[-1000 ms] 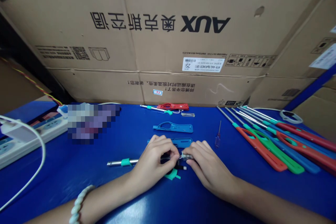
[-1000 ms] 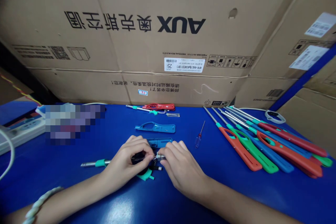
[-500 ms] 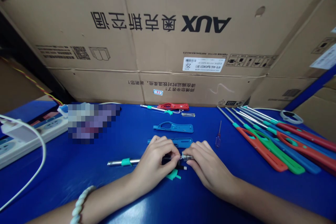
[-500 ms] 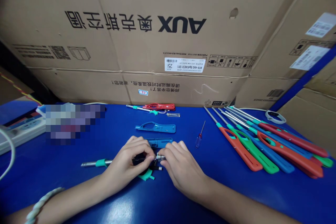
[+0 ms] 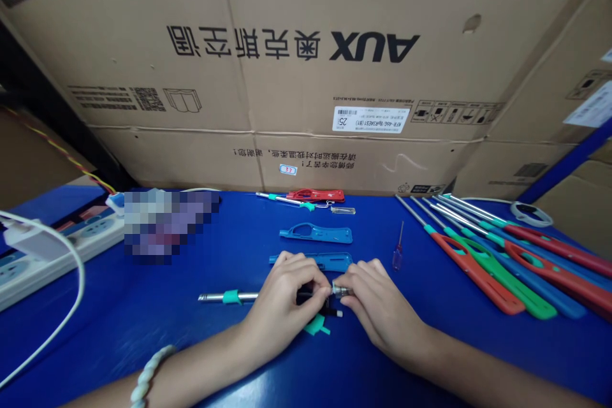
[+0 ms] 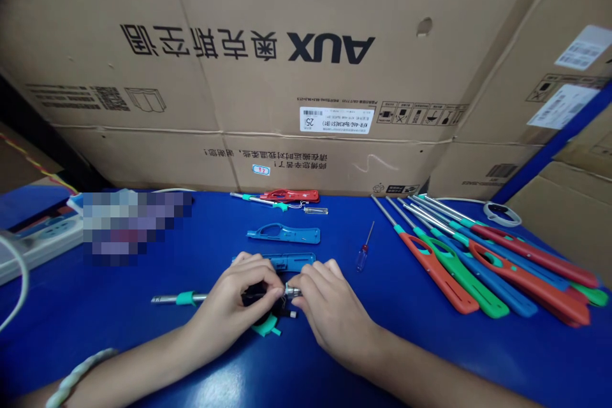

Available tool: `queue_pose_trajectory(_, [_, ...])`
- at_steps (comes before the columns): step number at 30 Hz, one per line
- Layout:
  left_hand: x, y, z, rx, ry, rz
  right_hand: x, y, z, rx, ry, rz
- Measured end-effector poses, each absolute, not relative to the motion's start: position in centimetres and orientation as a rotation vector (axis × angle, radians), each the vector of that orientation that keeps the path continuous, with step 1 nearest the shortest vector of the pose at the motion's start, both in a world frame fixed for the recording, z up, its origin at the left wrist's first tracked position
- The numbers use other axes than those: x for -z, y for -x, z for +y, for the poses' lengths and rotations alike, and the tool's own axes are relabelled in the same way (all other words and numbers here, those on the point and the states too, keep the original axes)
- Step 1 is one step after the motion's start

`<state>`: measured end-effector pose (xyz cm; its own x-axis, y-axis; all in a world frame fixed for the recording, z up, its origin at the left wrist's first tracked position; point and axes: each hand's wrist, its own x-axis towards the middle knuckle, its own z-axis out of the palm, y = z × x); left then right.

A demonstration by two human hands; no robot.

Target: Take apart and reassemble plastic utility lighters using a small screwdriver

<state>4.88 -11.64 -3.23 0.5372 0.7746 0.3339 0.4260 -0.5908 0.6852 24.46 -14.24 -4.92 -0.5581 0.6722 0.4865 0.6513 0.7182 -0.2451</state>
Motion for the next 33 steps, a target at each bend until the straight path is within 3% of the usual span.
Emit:
queue_pose_trajectory(12, [3.4, -5.1, -11.5, -0.786, -2.116, 1.025, 5.2, -24.4, -14.3, 0.168, 1.005, -2.361])
queue_pose_trajectory(25, [-0.7, -2.3, -9.6, -0.489, -2.505, 1.013, 4.2, -24.4, -14.4, -0.098, 1.073, -2.322])
queue_pose_trajectory(33, [-0.4, 0.7, -9.8, -0.247, -2.714, 0.944, 4.1, -24.5, -14.2, -0.17, 1.004, -2.331])
